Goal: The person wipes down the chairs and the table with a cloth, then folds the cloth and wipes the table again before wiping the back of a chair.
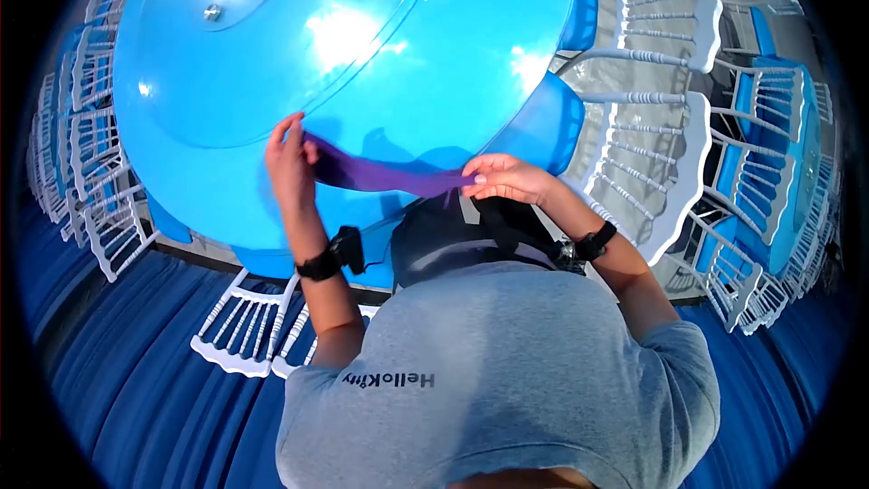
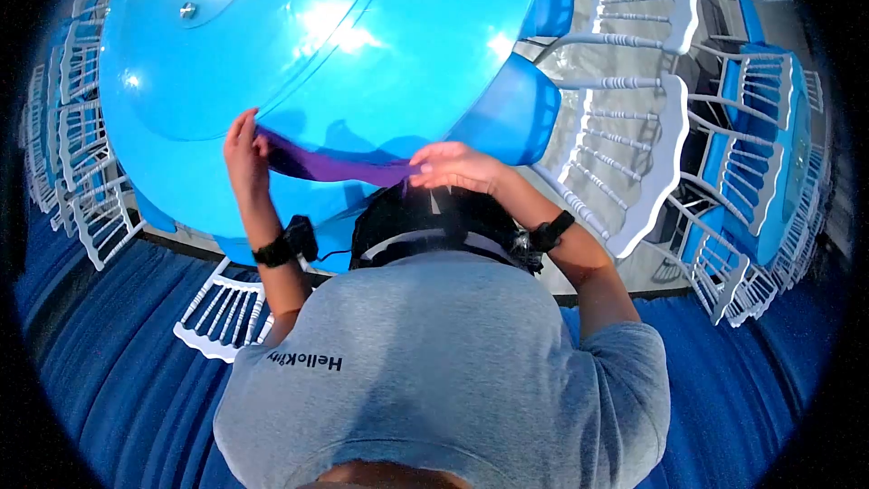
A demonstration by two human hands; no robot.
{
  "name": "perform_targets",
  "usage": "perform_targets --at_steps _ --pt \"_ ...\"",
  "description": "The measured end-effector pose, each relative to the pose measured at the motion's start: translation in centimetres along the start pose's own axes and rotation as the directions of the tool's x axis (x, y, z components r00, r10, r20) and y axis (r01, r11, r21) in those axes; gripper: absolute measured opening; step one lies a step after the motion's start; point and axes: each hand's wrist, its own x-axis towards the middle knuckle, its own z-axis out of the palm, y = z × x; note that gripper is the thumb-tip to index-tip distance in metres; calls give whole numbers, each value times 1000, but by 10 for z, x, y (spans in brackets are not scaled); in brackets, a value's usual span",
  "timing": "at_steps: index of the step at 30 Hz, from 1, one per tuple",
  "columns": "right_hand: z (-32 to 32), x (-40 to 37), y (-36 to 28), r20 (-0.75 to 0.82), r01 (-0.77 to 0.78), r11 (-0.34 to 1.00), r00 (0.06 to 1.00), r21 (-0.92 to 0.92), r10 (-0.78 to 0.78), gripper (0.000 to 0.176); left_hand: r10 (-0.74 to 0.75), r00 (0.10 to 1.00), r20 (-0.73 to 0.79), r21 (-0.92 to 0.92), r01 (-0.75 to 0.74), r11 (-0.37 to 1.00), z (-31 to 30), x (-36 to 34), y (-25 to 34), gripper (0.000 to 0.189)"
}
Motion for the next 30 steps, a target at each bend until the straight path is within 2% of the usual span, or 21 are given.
perform_targets --at_steps 3,4,5,6,7,8,9,10,11,12,13,14,16,17,20,23,24,28,30 --pt "-26 1 -2 -190 208 968 965 142 -180 33 102 994 27 -58 -101 993 52 38 -45 30" --pt "-38 2 -3 -213 322 920 937 225 -276 40 147 988 47 -91 -142 986 74 48 -62 34" --pt "-49 4 -3 -228 441 835 895 329 -383 45 272 953 134 134 -290 948 89 56 -85 39" --pt "-64 6 -1 -291 536 766 842 356 -454 51 370 896 246 331 -437 836 98 60 -106 44" --pt "-67 9 0 -444 623 748 750 227 -490 52 361 823 438 517 -560 647 103 61 -114 47" --pt "-70 12 1 -578 683 726 627 83 -523 54 290 736 611 622 -674 399 108 62 -123 50" --pt "-73 18 4 -585 693 716 616 82 -528 54 208 704 678 686 -709 162 109 61 -143 54" --pt "-75 26 6 -530 596 751 555 -285 -642 54 140 704 696 706 -707 46 110 61 -154 55" --pt "-76 36 8 -435 424 665 520 -615 -735 54 156 690 707 699 -715 -2 109 62 -164 55" --pt "-74 48 9 -347 218 523 537 -824 -769 61 171 675 717 691 -721 -51 108 63 -168 56" --pt "-65 60 10 -311 -68 326 530 -943 -789 63 178 670 721 690 -719 -84 109 65 -168 57" --pt "-53 71 12 -277 -349 91 532 -933 -800 65 176 667 724 689 -712 -135 111 66 -165 58" --pt "-43 99 16 -313 -486 37 500 -873 -807 68 146 680 719 695 -702 -152 117 68 -162 58" --pt "-41 109 16 -350 -534 57 467 -844 -812 68 131 690 712 702 -694 -162 120 69 -162 58" --pt "-52 121 2 -340 -593 92 322 -800 -883 69 102 691 715 698 -698 -162 135 74 -163 57" --pt "-66 121 -13 -310 -631 55 302 -774 -901 67 135 662 737 676 -727 -121 161 85 -165 56" --pt "-72 119 -22 -319 -634 65 296 -771 -900 67 147 640 754 655 -747 -112 174 89 -161 56" --pt "-112 110 -66 -130 -626 -37 219 -779 -967 62 281 495 822 533 -843 -74 230 131 -169 53" --pt "-140 104 -93 -102 -664 -54 194 -746 -976 58 326 426 844 482 -869 -112 258 156 -175 53"
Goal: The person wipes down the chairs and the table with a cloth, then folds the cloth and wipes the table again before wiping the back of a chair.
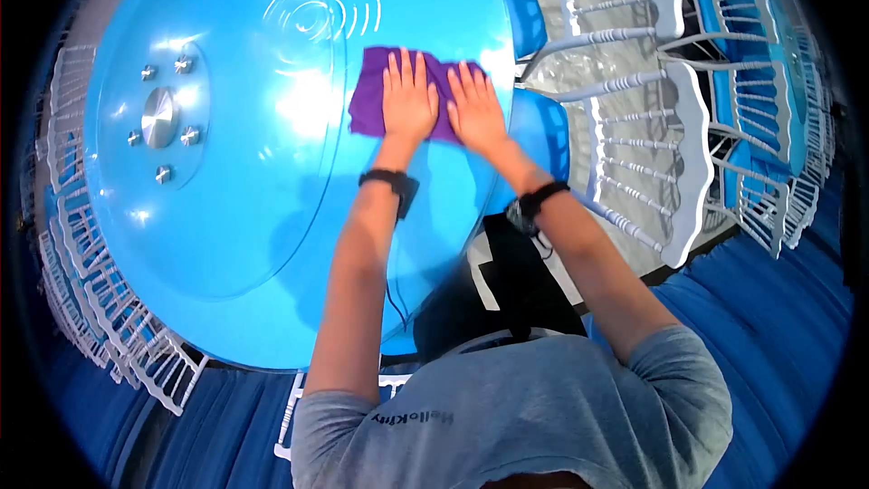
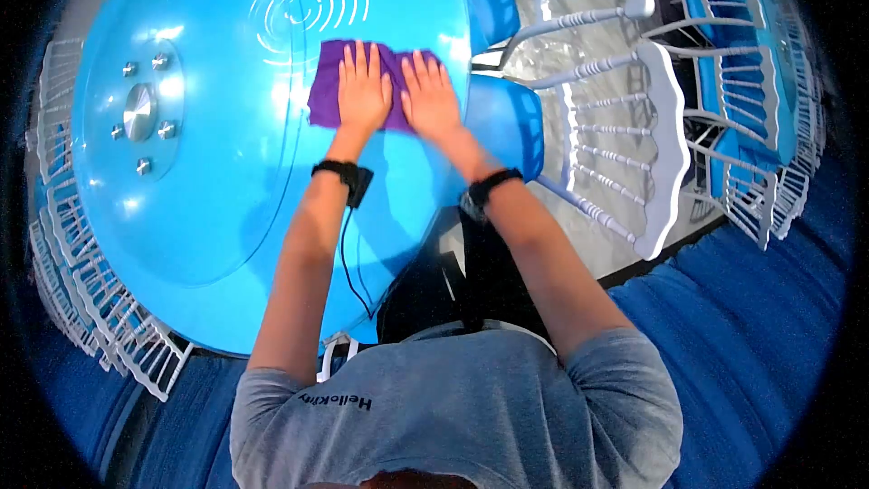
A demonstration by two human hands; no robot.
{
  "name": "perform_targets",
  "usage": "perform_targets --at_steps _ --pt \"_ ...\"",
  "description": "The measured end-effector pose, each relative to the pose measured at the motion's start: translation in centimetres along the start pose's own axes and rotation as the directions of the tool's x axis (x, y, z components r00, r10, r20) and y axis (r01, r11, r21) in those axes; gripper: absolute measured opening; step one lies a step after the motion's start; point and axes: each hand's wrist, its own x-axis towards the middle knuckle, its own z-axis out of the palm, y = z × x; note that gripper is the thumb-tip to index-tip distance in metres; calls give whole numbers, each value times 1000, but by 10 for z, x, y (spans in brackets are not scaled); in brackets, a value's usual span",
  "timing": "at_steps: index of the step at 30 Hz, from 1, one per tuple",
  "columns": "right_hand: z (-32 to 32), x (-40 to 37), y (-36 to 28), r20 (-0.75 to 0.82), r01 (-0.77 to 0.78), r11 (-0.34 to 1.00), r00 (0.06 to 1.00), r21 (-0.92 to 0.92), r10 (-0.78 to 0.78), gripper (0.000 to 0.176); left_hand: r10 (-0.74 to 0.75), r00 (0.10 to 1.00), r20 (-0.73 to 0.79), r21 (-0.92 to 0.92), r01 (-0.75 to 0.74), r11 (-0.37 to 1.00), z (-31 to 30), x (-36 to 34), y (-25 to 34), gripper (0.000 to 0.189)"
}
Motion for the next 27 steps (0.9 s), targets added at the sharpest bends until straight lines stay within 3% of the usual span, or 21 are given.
perform_targets --at_steps 4,6,8,11,13,15,17,19,23,25,26,27 --pt "-3 43 59 -40 -82 985 996 -150 77 54 28 1000 -1 -109 -27 994 3 41 -6 52" --pt "2 40 62 -19 -126 986 992 -109 125 55 -63 996 57 115 56 992 -8 33 9 58" --pt "6 29 58 6 -173 983 985 -66 173 55 -106 991 87 122 95 988 -10 22 19 65" --pt "7 -11 38 -75 -166 982 984 -91 159 56 -40 995 91 47 36 998 -13 -6 28 69" --pt "3 -37 29 -42 -168 982 984 86 172 54 -1 998 55 -49 4 999 -12 -32 34 65" --pt "-9 -57 20 18 -166 982 986 93 165 53 44 999 18 -135 -41 990 -10 -57 44 61" --pt "-19 -80 13 87 -163 981 984 109 154 52 75 989 126 -124 -59 990 -14 -83 56 53" --pt "-28 -98 11 184 -191 946 972 263 145 51 74 983 167 -148 -49 988 -19 -105 73 51" --pt "-54 -136 11 170 -122 935 983 334 68 47 37 948 315 -279 56 959 -41 -138 110 43" --pt "-84 -145 17 593 -400 780 804 481 46 43 33 945 325 -296 69 953 -48 -150 131 44" --pt "-90 -158 27 582 -394 783 812 481 50 43 25 938 347 -321 94 943 -50 -156 146 46" --pt "-95 -174 39 400 -335 719 912 608 87 42 -2 941 338 -381 139 914 -57 -156 168 43"
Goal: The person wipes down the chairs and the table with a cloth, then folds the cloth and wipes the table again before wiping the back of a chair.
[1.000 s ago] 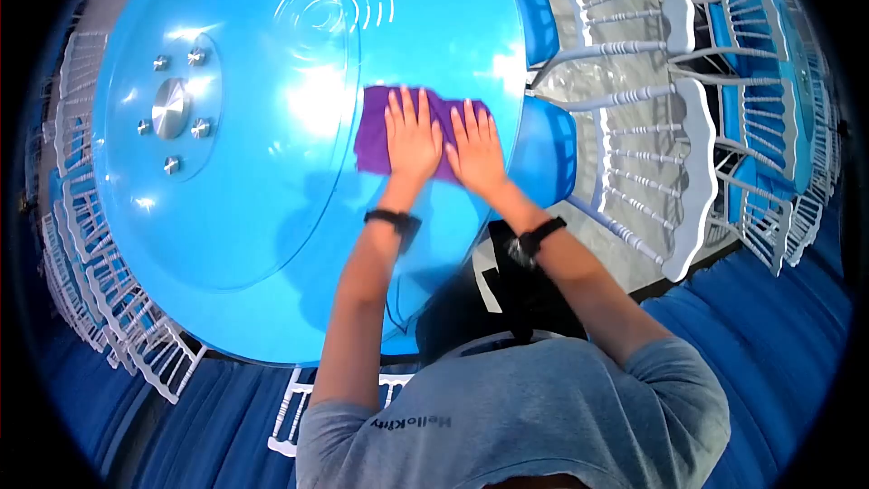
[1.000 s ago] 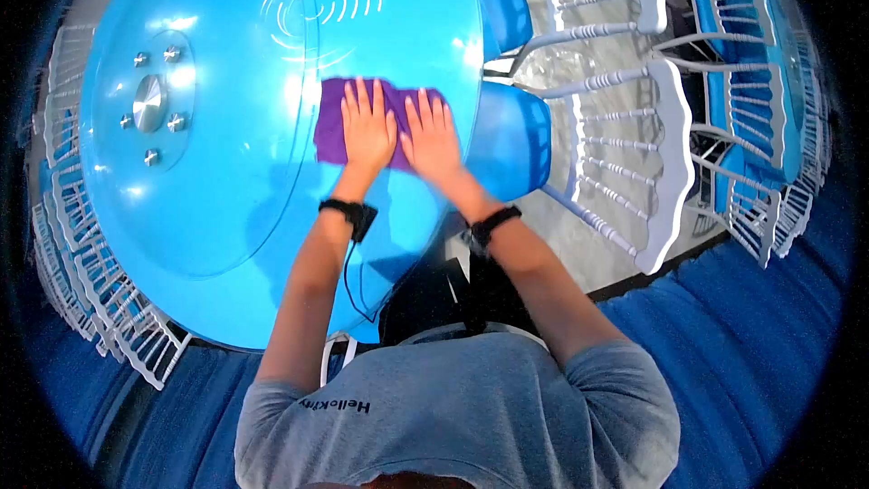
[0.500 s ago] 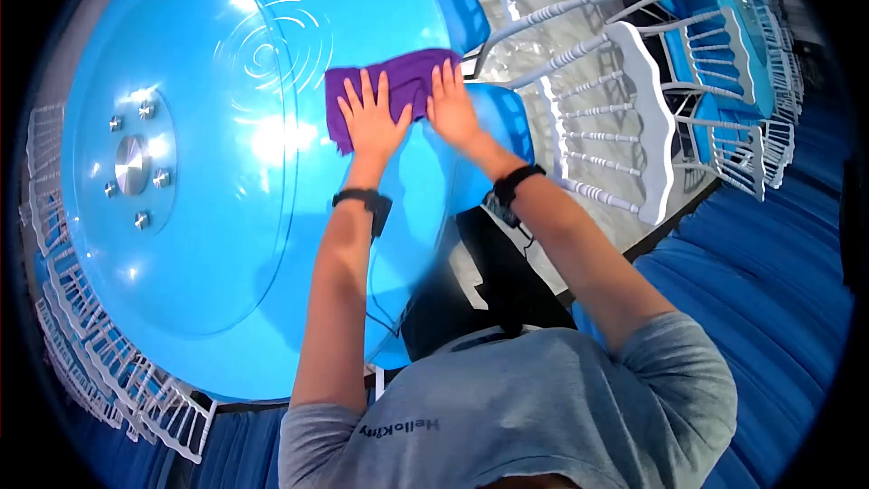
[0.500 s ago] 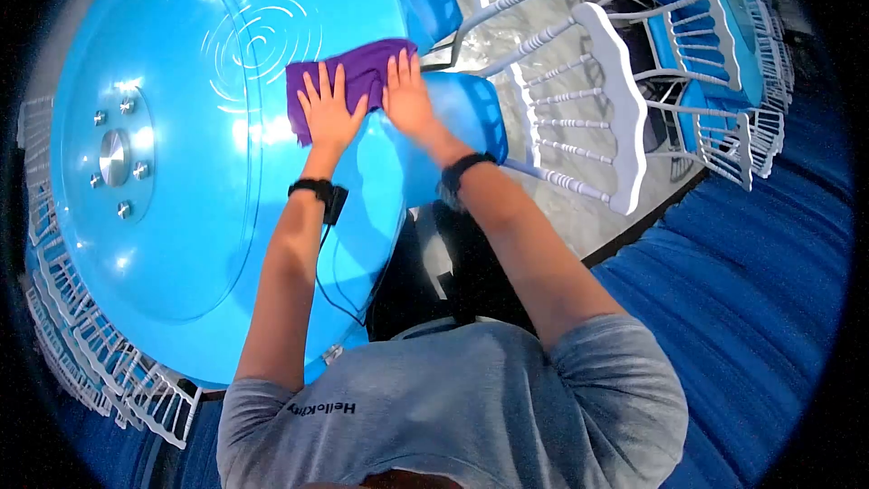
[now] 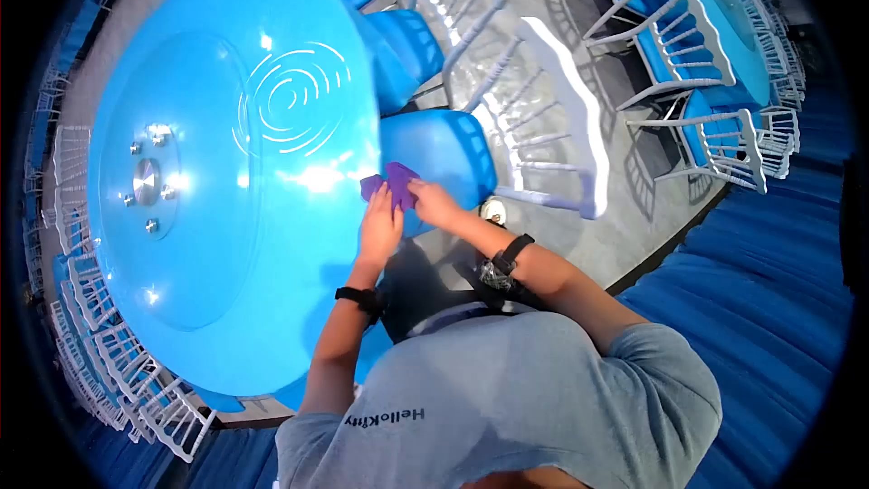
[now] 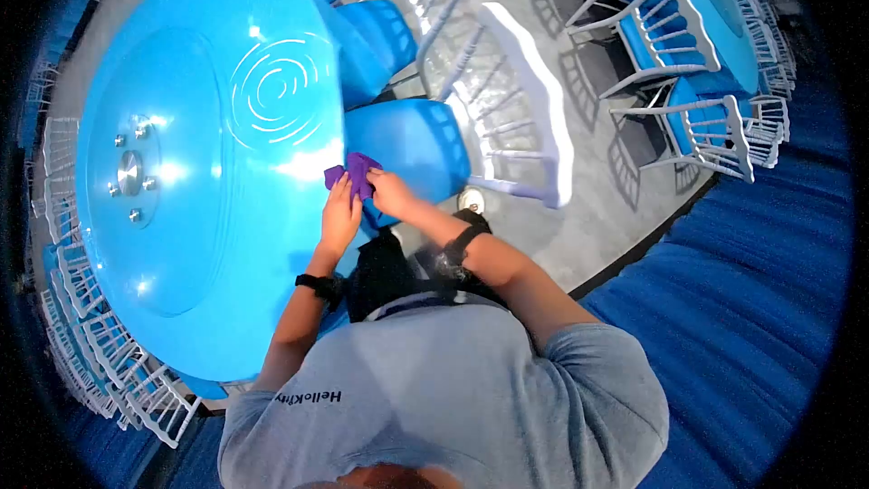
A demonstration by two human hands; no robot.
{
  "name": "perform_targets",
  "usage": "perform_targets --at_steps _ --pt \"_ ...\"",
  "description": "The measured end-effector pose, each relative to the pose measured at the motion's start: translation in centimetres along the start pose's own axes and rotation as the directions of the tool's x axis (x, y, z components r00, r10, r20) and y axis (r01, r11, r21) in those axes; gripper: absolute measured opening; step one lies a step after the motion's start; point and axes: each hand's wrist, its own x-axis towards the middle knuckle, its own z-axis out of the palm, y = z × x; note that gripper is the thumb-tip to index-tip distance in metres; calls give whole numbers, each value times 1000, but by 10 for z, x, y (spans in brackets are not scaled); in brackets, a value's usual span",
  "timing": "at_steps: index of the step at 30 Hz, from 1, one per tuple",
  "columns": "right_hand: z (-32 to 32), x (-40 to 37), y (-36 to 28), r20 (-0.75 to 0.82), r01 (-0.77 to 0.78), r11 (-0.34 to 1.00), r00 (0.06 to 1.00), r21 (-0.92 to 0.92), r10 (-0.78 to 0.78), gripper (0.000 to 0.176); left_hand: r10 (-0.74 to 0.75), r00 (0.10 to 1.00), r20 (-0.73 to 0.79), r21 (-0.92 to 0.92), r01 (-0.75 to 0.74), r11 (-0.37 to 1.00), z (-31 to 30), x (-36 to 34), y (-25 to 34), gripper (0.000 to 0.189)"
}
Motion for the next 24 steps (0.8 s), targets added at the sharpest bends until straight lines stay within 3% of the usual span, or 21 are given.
perform_targets --at_steps 1,3,5,7,11,13,15,17,20,22,24 --pt "-17 -17 3 -179 122 988 978 96 -103 41 6 1000 -13 -3 -6 1000 2 -2 27 43" --pt "-74 -48 10 -212 118 987 973 110 -93 44 164 984 -64 -56 -168 984 3 7 80 43" --pt "-128 -93 14 -307 174 975 943 136 -126 40 228 971 -72 -74 -233 970 12 13 136 42" --pt "-184 -133 25 -431 225 960 892 168 -134 41 398 913 -90 -146 -407 902 24 27 195 39" --pt "-261 -204 37 -573 105 968 818 226 45 35 588 807 -49 -138 -588 797 53 49 285 37" --pt "-274 -225 53 -605 41 970 787 240 117 31 606 795 11 -75 -604 794 81 56 300 38" --pt "-272 -235 82 -507 -141 989 851 35 140 26 611 787 83 -42 -610 792 102 57 300 38" --pt "-243 -234 129 -439 -280 949 878 -148 190 32 618 771 153 0 -626 780 112 59 298 38" --pt "-232 -222 121 -420 -314 949 867 -44 267 33 643 742 190 -8 -654 757 116 64 287 42" --pt "-221 -215 117 -567 -53 984 811 171 142 39 644 736 211 20 -661 750 112 68 287 41" --pt "-219 -210 116 -546 -38 955 814 293 200 42 631 738 239 -34 -643 765 112 74 283 39"
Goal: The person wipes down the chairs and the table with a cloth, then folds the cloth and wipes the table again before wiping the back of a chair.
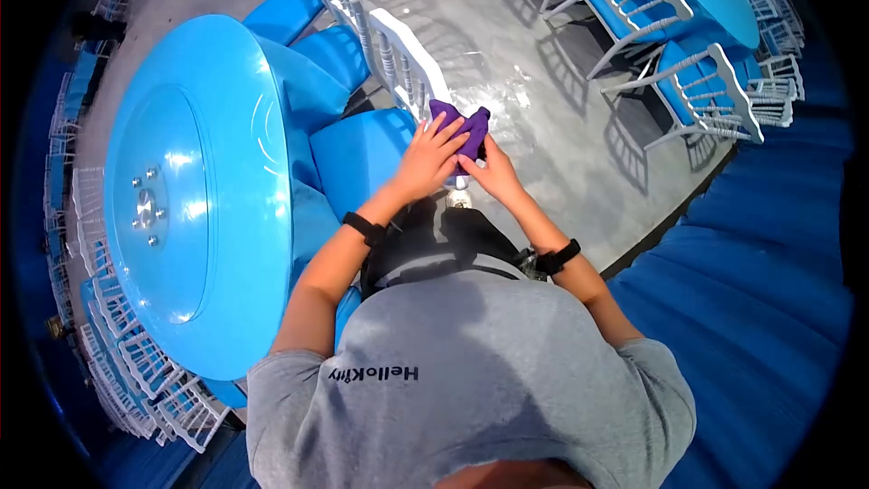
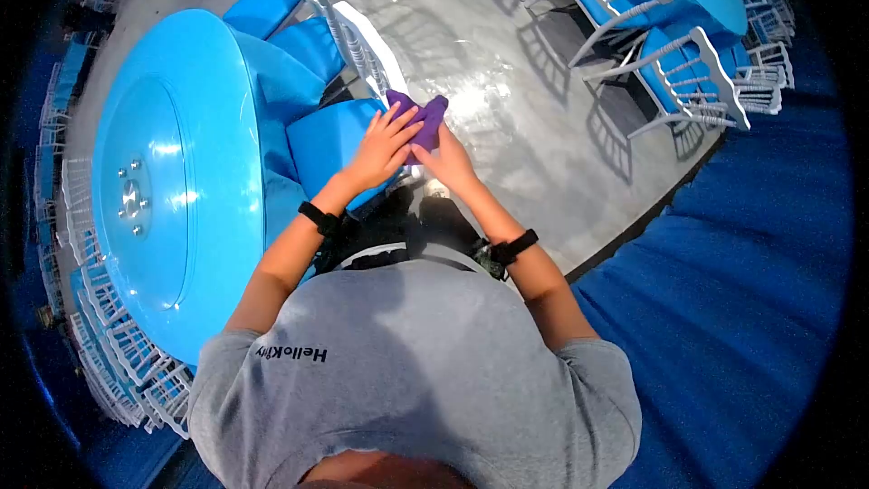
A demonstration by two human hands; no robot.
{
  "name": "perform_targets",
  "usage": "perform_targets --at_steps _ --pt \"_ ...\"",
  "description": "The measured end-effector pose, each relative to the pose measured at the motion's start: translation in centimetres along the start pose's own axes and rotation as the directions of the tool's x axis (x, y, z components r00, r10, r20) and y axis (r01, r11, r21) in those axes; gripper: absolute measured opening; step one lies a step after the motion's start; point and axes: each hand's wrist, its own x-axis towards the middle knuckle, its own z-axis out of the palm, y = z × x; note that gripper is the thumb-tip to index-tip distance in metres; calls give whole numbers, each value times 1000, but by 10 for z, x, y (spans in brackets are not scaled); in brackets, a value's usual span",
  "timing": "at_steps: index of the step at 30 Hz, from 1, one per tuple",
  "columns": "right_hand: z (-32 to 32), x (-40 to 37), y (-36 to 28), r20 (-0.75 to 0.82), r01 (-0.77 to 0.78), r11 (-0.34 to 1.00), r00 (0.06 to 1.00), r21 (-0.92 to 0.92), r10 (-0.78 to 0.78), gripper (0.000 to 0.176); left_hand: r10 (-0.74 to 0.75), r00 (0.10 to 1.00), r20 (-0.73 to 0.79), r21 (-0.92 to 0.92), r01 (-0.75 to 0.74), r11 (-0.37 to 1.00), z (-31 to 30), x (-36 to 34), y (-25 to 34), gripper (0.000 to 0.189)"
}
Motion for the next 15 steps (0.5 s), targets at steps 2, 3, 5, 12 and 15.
perform_targets --at_steps 2,3,5,12,15 --pt "3 11 10 79 -103 968 993 227 87 52 17 1000 14 11 -17 1000 -2 6 -9 39" --pt "3 17 12 70 -103 969 994 225 90 52 21 1000 19 26 -22 999 -3 9 -14 39" --pt "5 31 14 158 -171 985 972 -12 171 50 36 999 -6 54 -36 998 0 19 -30 39" --pt "39 105 -6 -32 100 995 994 -29 -101 60 114 988 -108 205 -90 975 -22 52 -76 47" --pt "40 109 -6 -33 56 995 998 -82 -59 68 107 988 -112 139 -91 986 -24 67 -84 52"
